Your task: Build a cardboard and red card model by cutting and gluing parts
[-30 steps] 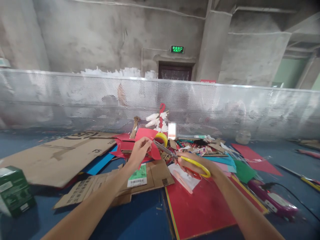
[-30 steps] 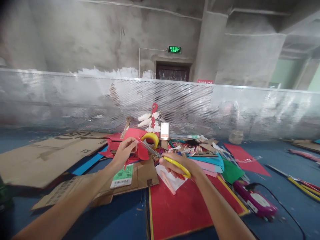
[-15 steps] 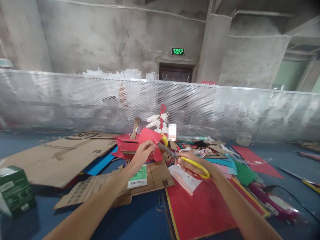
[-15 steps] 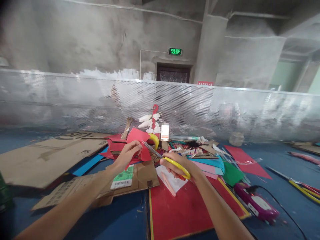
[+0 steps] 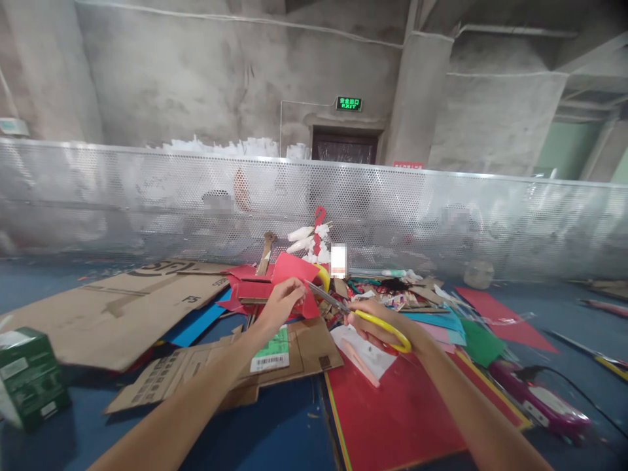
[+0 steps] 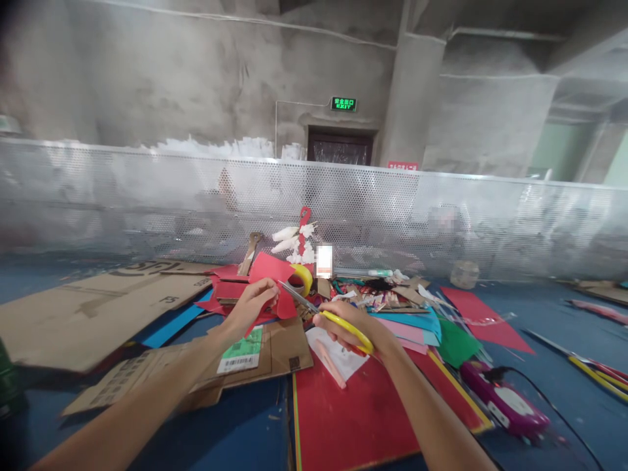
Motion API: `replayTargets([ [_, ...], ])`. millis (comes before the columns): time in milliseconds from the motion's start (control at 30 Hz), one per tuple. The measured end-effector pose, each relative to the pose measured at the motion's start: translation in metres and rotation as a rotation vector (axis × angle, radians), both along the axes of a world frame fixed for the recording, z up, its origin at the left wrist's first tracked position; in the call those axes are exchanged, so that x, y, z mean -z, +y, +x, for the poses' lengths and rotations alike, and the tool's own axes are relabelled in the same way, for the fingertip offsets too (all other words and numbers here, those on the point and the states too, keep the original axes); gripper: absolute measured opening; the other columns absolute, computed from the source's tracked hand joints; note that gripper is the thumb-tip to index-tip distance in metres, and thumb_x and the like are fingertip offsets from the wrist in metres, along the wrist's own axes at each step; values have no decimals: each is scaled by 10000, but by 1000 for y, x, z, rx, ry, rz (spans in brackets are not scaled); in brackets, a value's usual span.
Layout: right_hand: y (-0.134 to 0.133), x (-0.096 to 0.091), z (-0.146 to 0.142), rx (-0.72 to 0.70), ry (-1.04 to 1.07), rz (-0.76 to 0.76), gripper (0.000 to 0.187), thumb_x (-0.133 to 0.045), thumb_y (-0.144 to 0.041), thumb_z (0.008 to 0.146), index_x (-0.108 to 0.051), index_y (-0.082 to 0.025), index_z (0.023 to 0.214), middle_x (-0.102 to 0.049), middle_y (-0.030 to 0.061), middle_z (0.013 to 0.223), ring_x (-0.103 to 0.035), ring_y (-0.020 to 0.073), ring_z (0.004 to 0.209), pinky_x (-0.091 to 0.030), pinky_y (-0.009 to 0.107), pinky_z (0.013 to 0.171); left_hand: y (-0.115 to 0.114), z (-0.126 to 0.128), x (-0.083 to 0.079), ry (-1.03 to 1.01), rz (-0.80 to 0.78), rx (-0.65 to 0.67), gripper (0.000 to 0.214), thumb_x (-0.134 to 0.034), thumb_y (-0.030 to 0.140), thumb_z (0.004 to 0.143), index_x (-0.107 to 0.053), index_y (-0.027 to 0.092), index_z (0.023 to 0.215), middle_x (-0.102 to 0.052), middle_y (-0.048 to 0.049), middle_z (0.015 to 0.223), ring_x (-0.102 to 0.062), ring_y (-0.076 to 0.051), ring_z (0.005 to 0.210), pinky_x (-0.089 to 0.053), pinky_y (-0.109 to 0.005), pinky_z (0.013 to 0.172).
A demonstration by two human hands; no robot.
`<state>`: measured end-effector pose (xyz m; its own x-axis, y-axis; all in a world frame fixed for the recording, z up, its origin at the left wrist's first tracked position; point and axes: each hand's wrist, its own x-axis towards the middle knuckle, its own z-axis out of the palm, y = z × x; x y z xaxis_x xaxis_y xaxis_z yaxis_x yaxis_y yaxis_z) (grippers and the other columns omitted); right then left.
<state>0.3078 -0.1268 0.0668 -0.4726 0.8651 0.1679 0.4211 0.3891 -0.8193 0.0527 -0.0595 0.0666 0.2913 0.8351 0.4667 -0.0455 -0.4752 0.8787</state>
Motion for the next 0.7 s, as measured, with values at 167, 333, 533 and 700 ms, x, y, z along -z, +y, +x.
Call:
replayTargets([
  [167, -10, -12, -4, 11, -53, -30, 421, -560, -592, 894, -521, -185, 796, -528, -57, 597, -418, 30, 330, -274, 136, 308, 1, 0, 2, -9, -8, 1, 211, -595, 314, 815, -515, 182, 671, -524, 37, 621, -465, -113, 614, -373, -238, 623],
  [333, -7, -13, -5, -9, -111, -42, 477, -506, -646, 909, -540, -171, 905, -518, -56, 623, -429, 35, 334, -303, 142, 300, -1, -1, 1, -3, 7, 0, 225, -595, 332, 818, -514, 183, 670, -522, 34, 623, -463, -116, 615, -371, -243, 625],
  [533, -5, -10, -3, 0, -121, -56, 452, -525, -623, 911, -538, -171, 898, -523, -51, 628, -427, 33, 336, -308, 145, 305, 2, 0, 2, -8, 9, 4, 225, -598, 332, 809, -515, 184, 662, -520, 33, 618, -465, -116, 599, -368, -245, 607],
  [700, -5, -6, -3, 22, -125, -29, 448, -529, -623, 902, -516, -179, 847, -530, -47, 610, -447, 45, 362, -328, 146, 323, 5, -1, 6, -3, 6, 0, 222, -594, 325, 823, -518, 181, 672, -524, 35, 623, -465, -113, 605, -367, -240, 612],
])
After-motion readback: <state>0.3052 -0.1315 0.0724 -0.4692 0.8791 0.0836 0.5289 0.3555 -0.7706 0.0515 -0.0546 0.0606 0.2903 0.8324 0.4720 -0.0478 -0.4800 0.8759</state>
